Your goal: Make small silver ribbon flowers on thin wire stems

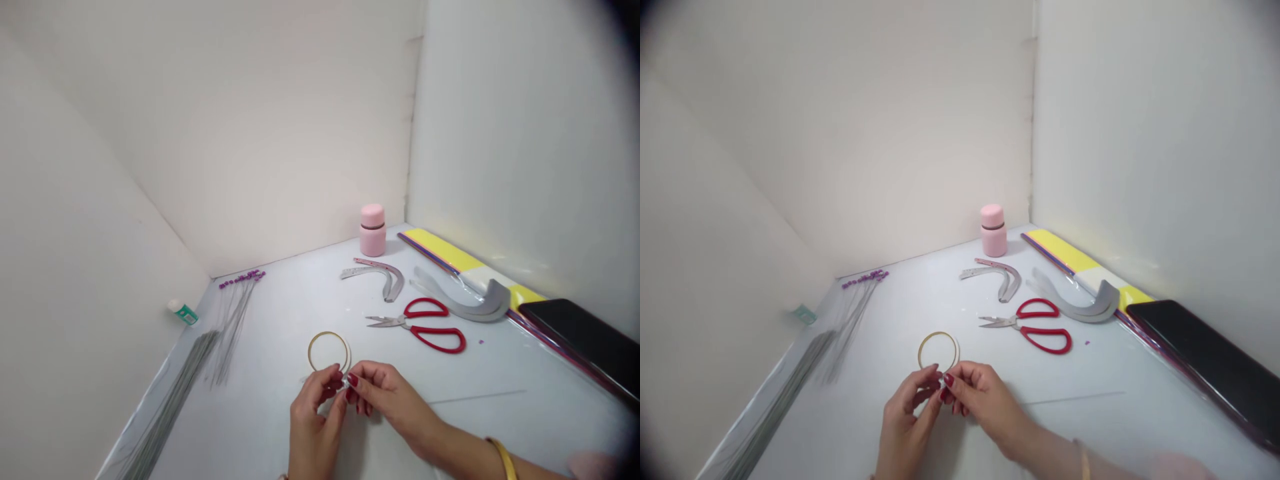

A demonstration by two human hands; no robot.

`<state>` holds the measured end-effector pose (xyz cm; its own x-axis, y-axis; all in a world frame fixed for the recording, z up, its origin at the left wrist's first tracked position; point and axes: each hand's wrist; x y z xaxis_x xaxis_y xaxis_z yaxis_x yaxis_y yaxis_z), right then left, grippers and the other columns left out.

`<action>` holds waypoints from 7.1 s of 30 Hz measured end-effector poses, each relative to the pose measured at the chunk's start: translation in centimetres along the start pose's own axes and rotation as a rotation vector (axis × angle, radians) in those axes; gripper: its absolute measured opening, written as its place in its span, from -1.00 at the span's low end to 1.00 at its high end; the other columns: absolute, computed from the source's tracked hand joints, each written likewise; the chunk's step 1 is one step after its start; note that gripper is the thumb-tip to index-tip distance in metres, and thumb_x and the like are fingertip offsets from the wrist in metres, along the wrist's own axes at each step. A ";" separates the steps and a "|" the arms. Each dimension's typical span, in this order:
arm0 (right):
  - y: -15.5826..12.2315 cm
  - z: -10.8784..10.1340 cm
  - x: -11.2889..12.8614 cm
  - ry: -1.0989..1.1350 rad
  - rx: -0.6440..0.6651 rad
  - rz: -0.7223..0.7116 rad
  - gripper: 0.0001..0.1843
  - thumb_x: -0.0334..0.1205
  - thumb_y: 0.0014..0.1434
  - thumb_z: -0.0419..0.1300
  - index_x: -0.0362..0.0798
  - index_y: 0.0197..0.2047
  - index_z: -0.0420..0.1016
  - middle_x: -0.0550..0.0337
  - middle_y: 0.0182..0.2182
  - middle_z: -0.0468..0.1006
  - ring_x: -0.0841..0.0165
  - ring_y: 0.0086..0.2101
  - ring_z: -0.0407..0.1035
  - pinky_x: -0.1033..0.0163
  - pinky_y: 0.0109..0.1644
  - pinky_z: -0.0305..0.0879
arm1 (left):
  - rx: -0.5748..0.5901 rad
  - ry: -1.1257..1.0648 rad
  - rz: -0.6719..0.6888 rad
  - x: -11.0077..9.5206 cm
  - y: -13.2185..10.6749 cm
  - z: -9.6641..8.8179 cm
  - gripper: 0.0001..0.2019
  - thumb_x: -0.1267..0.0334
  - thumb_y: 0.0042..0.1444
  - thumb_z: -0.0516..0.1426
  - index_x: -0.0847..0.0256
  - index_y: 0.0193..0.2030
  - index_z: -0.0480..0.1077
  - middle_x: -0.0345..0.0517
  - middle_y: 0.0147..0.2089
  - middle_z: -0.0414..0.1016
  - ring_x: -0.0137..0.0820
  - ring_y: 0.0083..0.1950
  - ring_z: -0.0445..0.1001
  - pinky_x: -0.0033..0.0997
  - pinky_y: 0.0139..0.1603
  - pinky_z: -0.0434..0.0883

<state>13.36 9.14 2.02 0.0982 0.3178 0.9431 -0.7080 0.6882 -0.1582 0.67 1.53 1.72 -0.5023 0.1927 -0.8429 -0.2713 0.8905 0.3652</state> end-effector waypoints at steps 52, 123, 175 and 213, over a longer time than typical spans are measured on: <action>0.4 -1.5 -0.6 0.062 0.000 0.106 -0.58 0.09 0.00 0.20 -0.16 -0.45 0.36 0.25 -0.59 0.40 0.54 -0.62 0.18 0.41 -0.54 0.05 | -0.007 -0.011 0.073 1.0 0.9 1.2 -0.78 0.51 0.05 0.08 0.16 -0.24 0.44 -0.08 -0.28 0.57 -0.36 -0.24 0.52 -0.42 -0.22 0.45; 0.8 -3.3 0.0 -0.363 0.030 -0.010 -0.71 -0.10 0.12 0.12 -0.15 -0.42 0.51 0.19 -0.59 0.47 0.45 -0.53 0.32 0.38 -0.42 0.26 | 0.171 -0.254 -0.170 1.3 2.0 0.6 -0.84 0.39 0.11 0.08 0.15 -0.29 0.50 -0.14 -0.40 0.51 -0.41 -0.35 0.46 -0.46 -0.31 0.37; 0.3 -2.8 -0.6 -0.802 -0.065 -0.319 -0.82 -0.27 0.20 0.03 -0.06 -0.30 0.47 0.17 -0.45 0.53 0.41 -0.43 0.40 0.37 -0.33 0.28 | 0.053 0.062 0.032 1.3 1.4 1.3 -0.85 0.48 0.08 0.05 0.22 -0.34 0.43 -0.09 -0.37 0.54 -0.40 -0.32 0.50 -0.48 -0.30 0.42; 0.1 -2.8 -0.5 -0.796 -0.100 -0.389 -0.83 -0.31 0.20 0.03 -0.09 -0.35 0.42 0.22 -0.52 0.48 0.46 -0.49 0.36 0.42 -0.38 0.24 | 0.090 -0.012 -0.088 1.1 1.3 1.3 -0.85 0.46 0.08 0.08 0.18 -0.31 0.44 -0.11 -0.34 0.53 -0.41 -0.31 0.48 -0.52 -0.28 0.37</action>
<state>15.17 10.89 0.72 -0.2221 -0.4716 0.8534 -0.6577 0.7186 0.2259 0.78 3.39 0.72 -0.4696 0.1166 -0.8752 -0.2385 0.9377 0.2528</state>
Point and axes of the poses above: each hand's wrist, its own y-axis towards the middle knuckle, its own z-axis out of the palm, x = y × z
